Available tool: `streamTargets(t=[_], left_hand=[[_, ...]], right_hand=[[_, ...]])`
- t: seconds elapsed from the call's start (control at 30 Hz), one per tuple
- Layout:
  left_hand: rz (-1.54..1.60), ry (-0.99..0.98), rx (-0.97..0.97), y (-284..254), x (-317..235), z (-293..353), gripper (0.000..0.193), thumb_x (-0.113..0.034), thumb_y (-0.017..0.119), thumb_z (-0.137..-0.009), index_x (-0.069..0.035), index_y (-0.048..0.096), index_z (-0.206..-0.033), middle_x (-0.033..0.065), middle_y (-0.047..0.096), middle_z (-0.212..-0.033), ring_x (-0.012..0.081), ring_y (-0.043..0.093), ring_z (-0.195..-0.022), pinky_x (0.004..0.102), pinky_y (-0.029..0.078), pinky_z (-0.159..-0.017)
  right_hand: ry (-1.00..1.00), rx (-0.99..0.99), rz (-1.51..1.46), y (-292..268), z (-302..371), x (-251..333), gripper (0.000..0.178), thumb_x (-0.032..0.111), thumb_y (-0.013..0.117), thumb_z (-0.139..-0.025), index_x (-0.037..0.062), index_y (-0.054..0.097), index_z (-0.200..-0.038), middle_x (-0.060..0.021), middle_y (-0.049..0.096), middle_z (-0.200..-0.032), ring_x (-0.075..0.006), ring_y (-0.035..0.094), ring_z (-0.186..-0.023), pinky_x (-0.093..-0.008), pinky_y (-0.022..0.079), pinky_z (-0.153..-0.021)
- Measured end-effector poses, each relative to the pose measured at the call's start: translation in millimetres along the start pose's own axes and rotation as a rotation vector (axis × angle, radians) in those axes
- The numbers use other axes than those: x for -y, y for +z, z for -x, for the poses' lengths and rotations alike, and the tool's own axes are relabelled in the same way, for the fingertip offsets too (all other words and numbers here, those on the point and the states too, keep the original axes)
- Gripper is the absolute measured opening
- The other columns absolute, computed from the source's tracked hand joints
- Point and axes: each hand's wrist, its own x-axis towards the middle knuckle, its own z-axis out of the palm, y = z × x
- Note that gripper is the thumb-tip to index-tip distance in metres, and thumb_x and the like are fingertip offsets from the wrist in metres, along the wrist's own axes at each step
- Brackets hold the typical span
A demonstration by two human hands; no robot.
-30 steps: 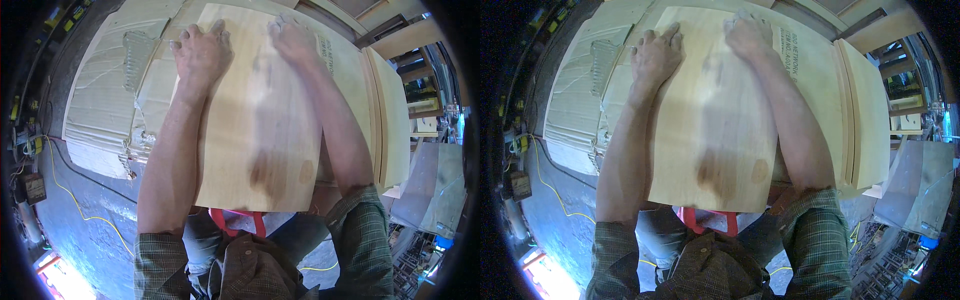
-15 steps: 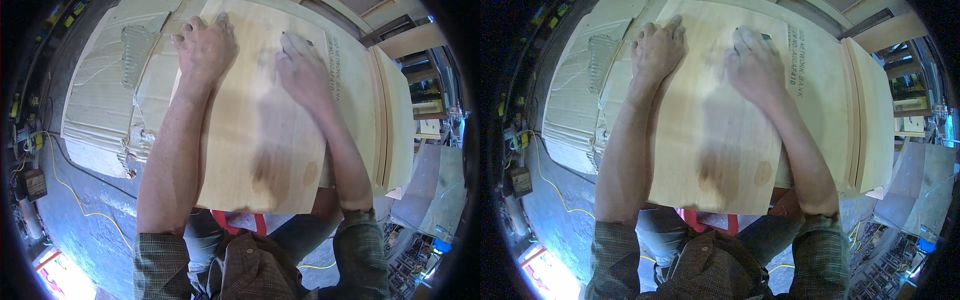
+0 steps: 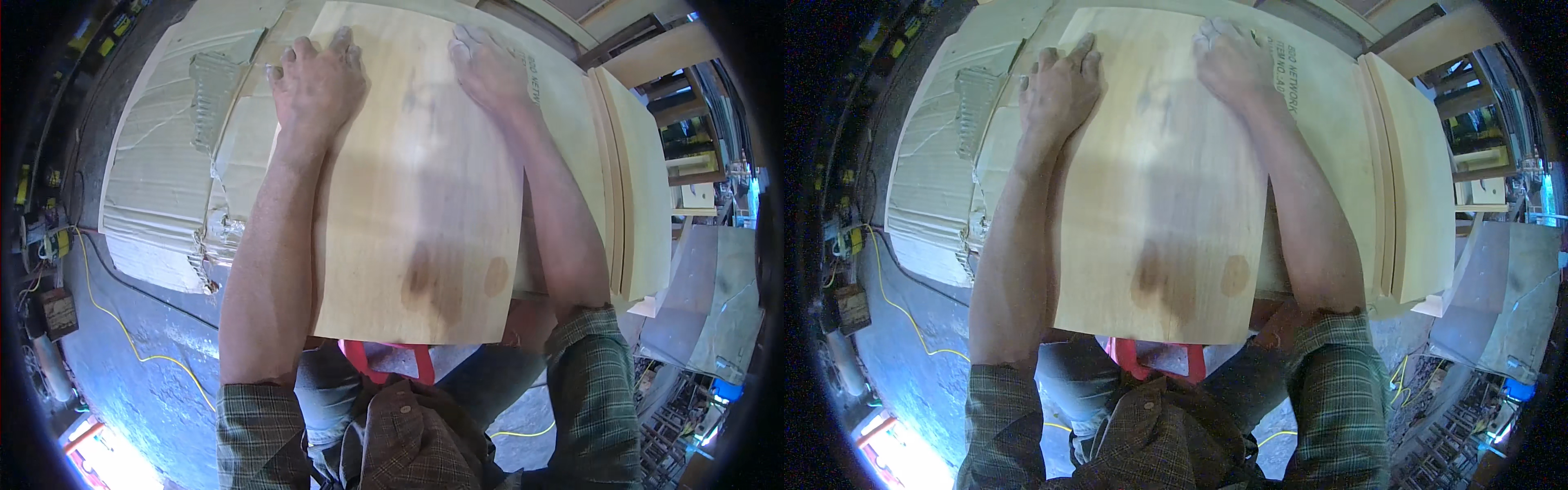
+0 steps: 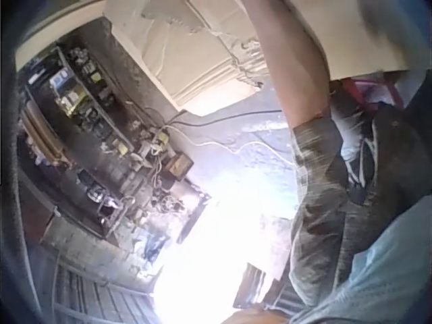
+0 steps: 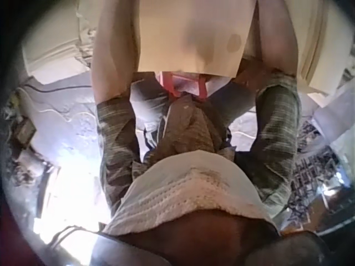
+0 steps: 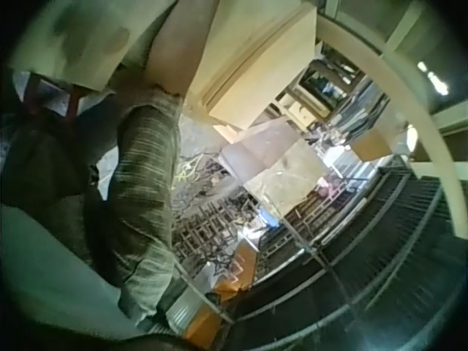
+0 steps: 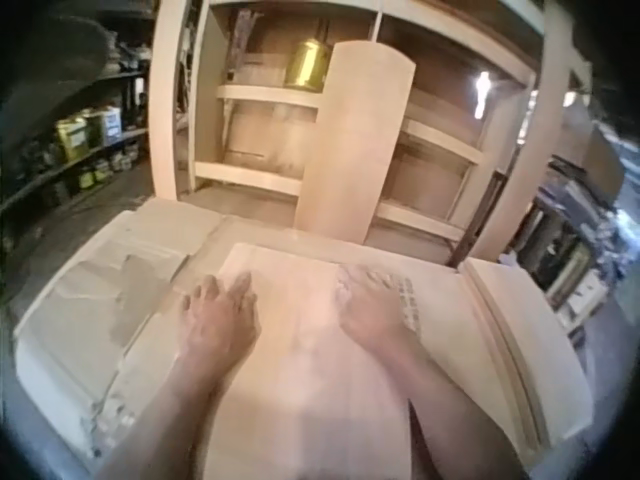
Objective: The person sits on a red stool and sands a light-colored wooden board resting on their lap. They use a blue sanding block to smooth the surface of the wood, moving it back and forth across the board's face and edges.
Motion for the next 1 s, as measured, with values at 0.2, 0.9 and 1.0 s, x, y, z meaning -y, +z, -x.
streamTargets(t=[0.2,0.9,1.0], left_hand=[[-0.045,0.003,-0.018,-5,0,1,0.040,-0.035,0.042,-0.097,-0.019,0.056,-0.131,0.0224,0.055,-0.121,0.0396,0.050,-0.121,0.0586,0.033,-0.105],[-0.075,-0.036,0.034,-1,-4,-6,0.045,-0.040,0.040,-0.097,-0.029,0.052,-0.138,0.0230,0.054,-0.126,0.0410,0.053,-0.120,0.0531,0.040,-0.102],[-0.074,-0.021,0.009,4,1,-7,0.045,-0.041,0.040,-0.096,-0.029,0.053,-0.138,0.0227,0.054,-0.127,0.0412,0.053,-0.120,0.0515,0.041,-0.102]], right_hand=[[0.013,-0.045,-0.116,-14,43,20,0.035,0.030,0.046,-0.095,0.0083,0.062,-0.116,-0.0096,0.060,-0.126,-0.0297,0.054,-0.119,-0.0451,0.040,-0.102],[0.019,-0.047,-0.107,-5,18,33,0.030,0.025,0.051,-0.092,0.0016,0.063,-0.104,-0.0120,0.062,-0.115,-0.0309,0.057,-0.112,-0.0469,0.042,-0.095],[-0.080,-0.065,-0.168,-22,54,40,0.032,0.027,0.048,-0.093,0.0015,0.063,-0.106,-0.0116,0.062,-0.117,-0.0307,0.056,-0.113,-0.0472,0.042,-0.095]])
